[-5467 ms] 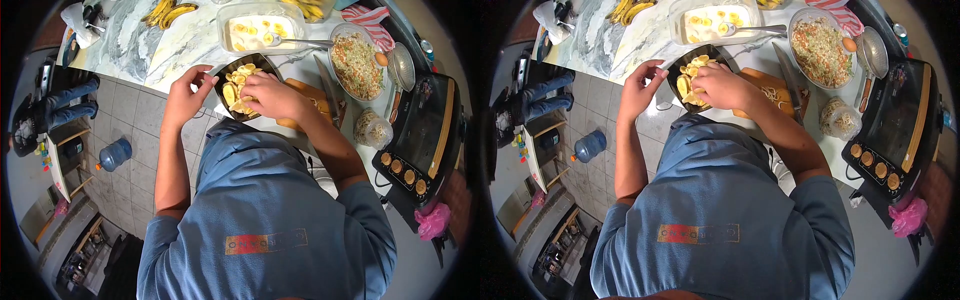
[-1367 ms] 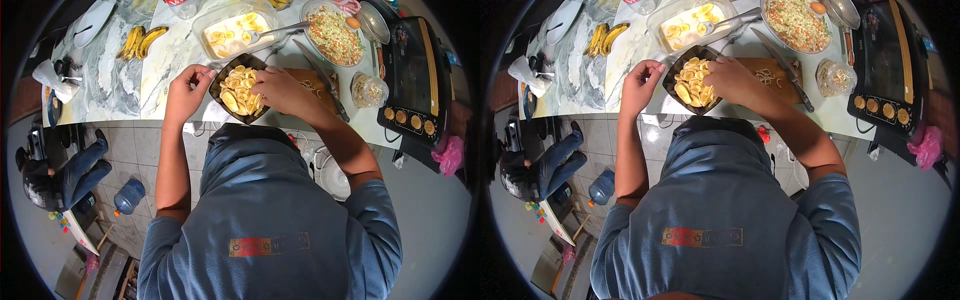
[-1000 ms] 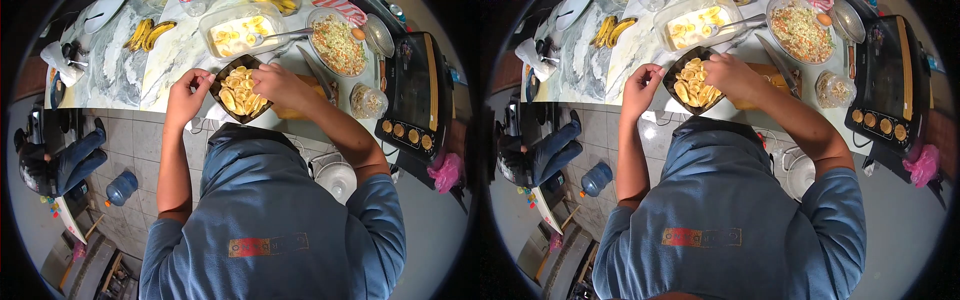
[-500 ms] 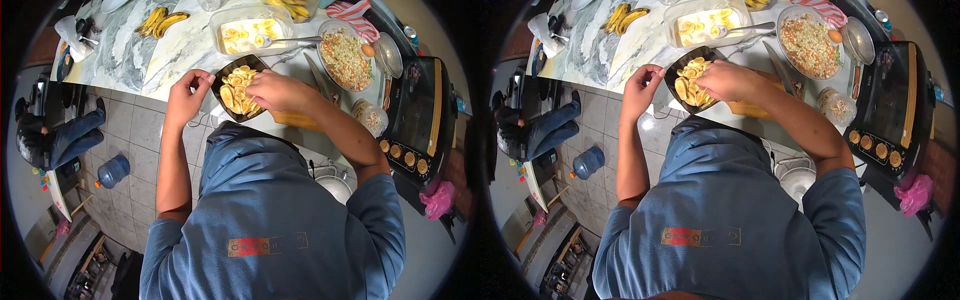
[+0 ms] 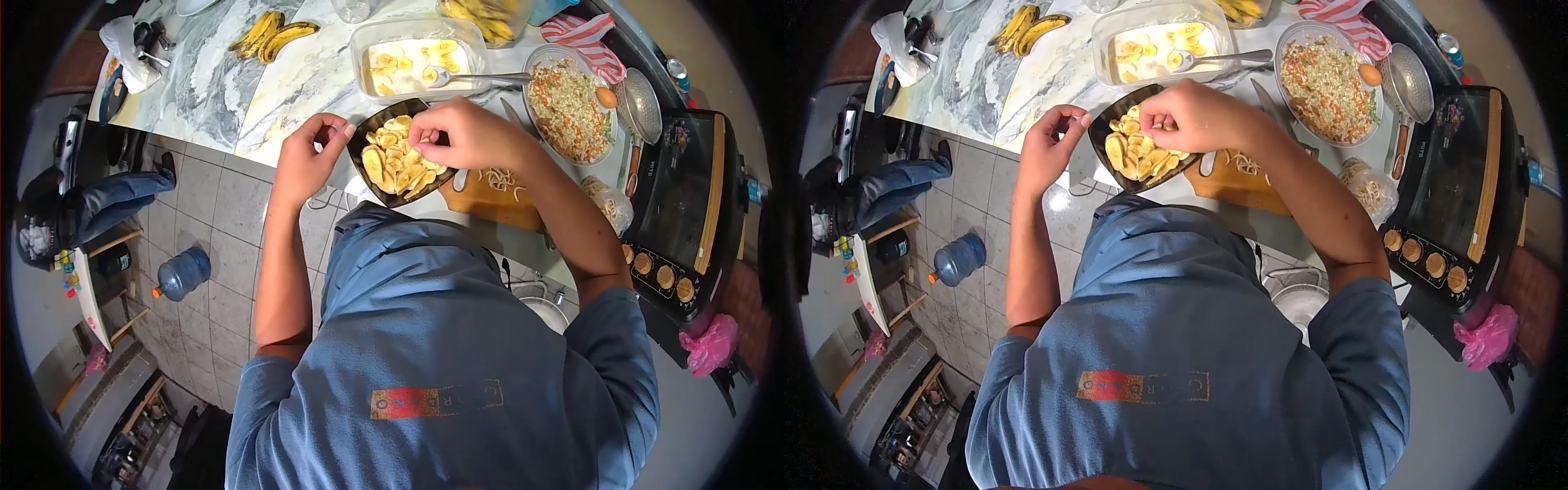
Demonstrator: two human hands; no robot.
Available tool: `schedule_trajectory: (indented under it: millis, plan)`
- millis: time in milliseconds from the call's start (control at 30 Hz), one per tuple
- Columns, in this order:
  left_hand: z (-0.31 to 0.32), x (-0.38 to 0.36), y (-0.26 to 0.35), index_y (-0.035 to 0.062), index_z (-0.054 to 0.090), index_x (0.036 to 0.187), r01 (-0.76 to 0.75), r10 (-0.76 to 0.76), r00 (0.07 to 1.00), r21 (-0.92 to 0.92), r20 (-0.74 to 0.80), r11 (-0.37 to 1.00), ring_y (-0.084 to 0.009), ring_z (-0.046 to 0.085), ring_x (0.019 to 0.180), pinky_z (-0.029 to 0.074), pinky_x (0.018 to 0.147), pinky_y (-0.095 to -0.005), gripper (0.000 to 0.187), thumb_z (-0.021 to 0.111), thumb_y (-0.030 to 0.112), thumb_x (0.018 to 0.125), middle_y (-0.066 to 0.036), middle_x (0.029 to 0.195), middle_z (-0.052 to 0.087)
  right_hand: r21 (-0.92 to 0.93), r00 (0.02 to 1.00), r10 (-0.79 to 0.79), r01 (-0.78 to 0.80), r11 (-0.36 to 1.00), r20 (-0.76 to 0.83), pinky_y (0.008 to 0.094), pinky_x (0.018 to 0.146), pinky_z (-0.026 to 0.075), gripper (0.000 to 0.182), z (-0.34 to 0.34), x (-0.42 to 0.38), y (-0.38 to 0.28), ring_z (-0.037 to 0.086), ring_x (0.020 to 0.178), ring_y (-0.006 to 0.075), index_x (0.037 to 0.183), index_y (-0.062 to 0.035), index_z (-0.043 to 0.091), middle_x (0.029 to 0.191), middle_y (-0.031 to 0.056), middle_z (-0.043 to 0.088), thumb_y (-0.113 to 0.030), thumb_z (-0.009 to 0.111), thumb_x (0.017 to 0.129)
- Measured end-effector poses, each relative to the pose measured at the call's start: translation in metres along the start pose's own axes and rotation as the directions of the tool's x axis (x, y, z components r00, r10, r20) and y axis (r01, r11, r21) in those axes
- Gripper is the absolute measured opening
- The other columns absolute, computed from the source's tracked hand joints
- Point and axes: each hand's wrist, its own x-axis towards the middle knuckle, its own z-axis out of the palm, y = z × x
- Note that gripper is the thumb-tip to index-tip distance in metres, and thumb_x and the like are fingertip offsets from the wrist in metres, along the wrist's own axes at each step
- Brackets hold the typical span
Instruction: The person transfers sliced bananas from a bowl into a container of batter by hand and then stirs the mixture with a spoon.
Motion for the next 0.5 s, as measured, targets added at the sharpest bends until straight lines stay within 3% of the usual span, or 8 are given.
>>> schedule_trajectory:
  millis: [200, 300, 400, 500]
  plan:
    - [-0.004, 0.013, 0.002, 0.0008, 0.065, 0.099, -0.005, 0.006, 0.999, -0.005, 0.039, 1.0, -0.0043, 0.049, 0.072, 0.043, 0.066, -0.0207, 0.019, 0.068, 0.018, 0.092, 0.004, 0.079, 0.058, -0.129, 0.972, -0.026, -0.004, 0.992, -0.235, 0.0286, 0.069, 0.051, 0.011, -0.039, 0.013, -0.012, 0.063, 0.073, 0.0154, 0.091, -0.0016, 0.066, 0.081, 0.0082, 0.068, -0.009, 0.066, 0.083]
    - [-0.007, 0.018, 0.006, 0.0011, 0.065, 0.1, -0.029, 0.028, 0.998, 0.009, 0.059, 1.0, -0.0044, 0.05, 0.073, 0.043, 0.067, -0.0207, 0.018, 0.068, 0.017, 0.091, 0.004, 0.079, 0.058, -0.222, 0.899, 0.09, -0.202, 0.954, -0.429, 0.0307, 0.071, 0.051, 0.018, -0.053, 0.026, -0.01, 0.064, 0.075, 0.0177, 0.096, -0.0005, 0.066, 0.081, 0.0099, 0.068, -0.015, 0.063, 0.086]
    - [-0.011, 0.022, 0.006, 0.0012, 0.065, 0.101, -0.022, 0.021, 0.997, 0.004, 0.076, 1.0, -0.0044, 0.05, 0.074, 0.043, 0.067, -0.0206, 0.018, 0.067, 0.017, 0.091, 0.004, 0.08, 0.058, -0.234, 0.867, 0.111, -0.251, 0.939, -0.487, 0.0316, 0.073, 0.051, 0.02, -0.057, 0.043, 0.006, 0.065, 0.079, 0.0191, 0.098, -0.0002, 0.066, 0.083, 0.012, 0.069, -0.017, 0.063, 0.087]
    - [-0.016, 0.025, 0.006, 0.0011, 0.064, 0.101, -0.059, 0.058, 0.996, 0.011, 0.075, 0.998, -0.0044, 0.05, 0.074, 0.043, 0.067, -0.0206, 0.018, 0.067, 0.016, 0.091, 0.004, 0.08, 0.058, -0.276, 0.861, -0.014, -0.147, 0.95, -0.508, 0.0319, 0.075, 0.051, 0.02, -0.054, 0.055, 0.017, 0.066, 0.084, 0.0203, 0.1, -0.0006, 0.066, 0.09, 0.0132, 0.07, -0.017, 0.063, 0.088]
